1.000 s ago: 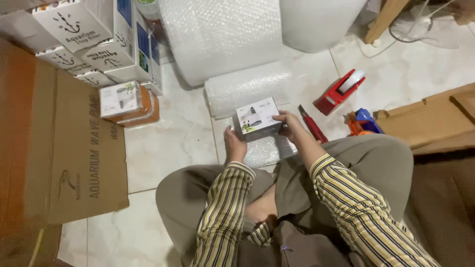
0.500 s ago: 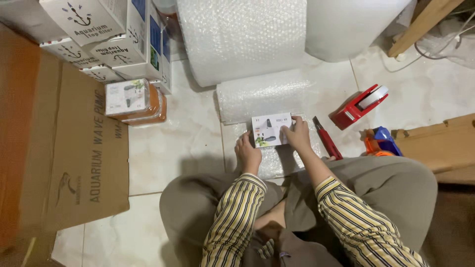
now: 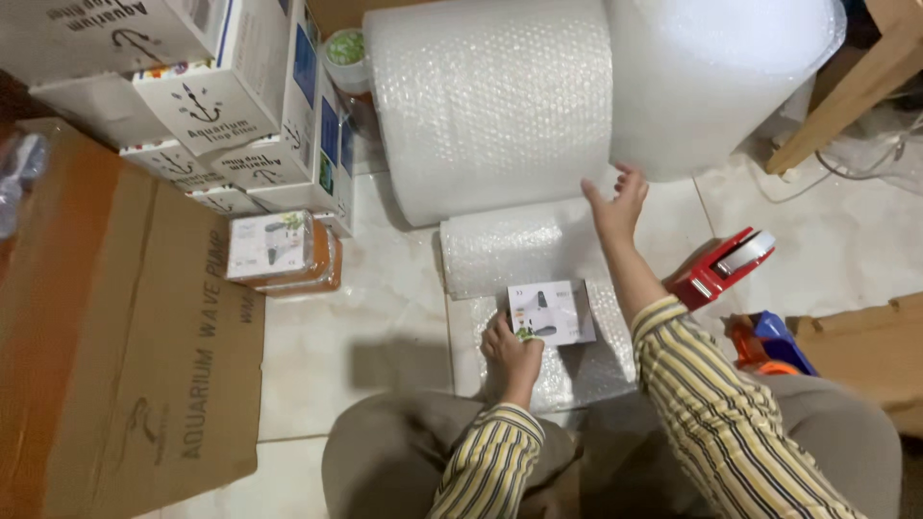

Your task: The person sits on the floor and wraps small boxes in bubble wrap. They use a handheld tape dispenser to secure the bubble wrap around each box. The wrapped items are placed aside after sealing.

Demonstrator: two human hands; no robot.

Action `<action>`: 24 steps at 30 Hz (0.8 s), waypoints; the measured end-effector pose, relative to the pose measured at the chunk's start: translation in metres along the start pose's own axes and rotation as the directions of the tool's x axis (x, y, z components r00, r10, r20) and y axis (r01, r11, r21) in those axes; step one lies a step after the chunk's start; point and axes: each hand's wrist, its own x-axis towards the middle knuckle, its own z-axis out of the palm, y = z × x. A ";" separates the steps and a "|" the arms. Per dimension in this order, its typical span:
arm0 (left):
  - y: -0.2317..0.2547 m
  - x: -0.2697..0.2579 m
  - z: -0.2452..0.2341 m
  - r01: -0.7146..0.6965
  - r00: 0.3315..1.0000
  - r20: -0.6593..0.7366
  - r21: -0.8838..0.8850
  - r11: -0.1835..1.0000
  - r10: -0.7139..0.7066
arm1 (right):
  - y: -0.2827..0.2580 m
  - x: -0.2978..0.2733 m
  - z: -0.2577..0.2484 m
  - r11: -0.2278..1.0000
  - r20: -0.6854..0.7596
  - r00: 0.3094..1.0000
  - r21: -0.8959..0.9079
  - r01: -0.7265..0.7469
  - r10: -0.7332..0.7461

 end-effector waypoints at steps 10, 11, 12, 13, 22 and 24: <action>-0.003 0.014 0.019 0.060 0.991 -0.114 -0.123 0.991 -0.074 | -0.058 0.109 0.036 0.844 0.537 0.782 0.216 -0.491 0.317; -0.001 0.013 0.016 0.066 0.992 -0.093 -0.138 0.988 -0.079 | -0.067 0.108 0.036 0.803 0.525 0.707 0.070 -0.591 0.474; 0.002 0.012 0.014 0.072 0.994 -0.072 -0.152 0.986 -0.084 | -0.076 0.107 0.035 0.732 0.488 0.616 -0.072 -0.677 0.618; 0.009 0.010 0.007 0.076 0.994 -0.069 -0.152 0.986 -0.087 | -0.077 0.110 0.039 0.730 0.486 0.614 -0.076 -0.679 0.622; 0.029 0.001 -0.015 0.172 0.985 0.060 -0.152 0.973 -0.164 | -0.187 0.114 0.038 0.997 0.345 0.936 0.072 0.042 -0.064; 0.019 0.005 -0.003 0.133 0.991 -0.002 -0.175 0.976 -0.135 | -0.215 0.113 0.037 0.918 0.360 0.884 -0.144 0.370 -0.300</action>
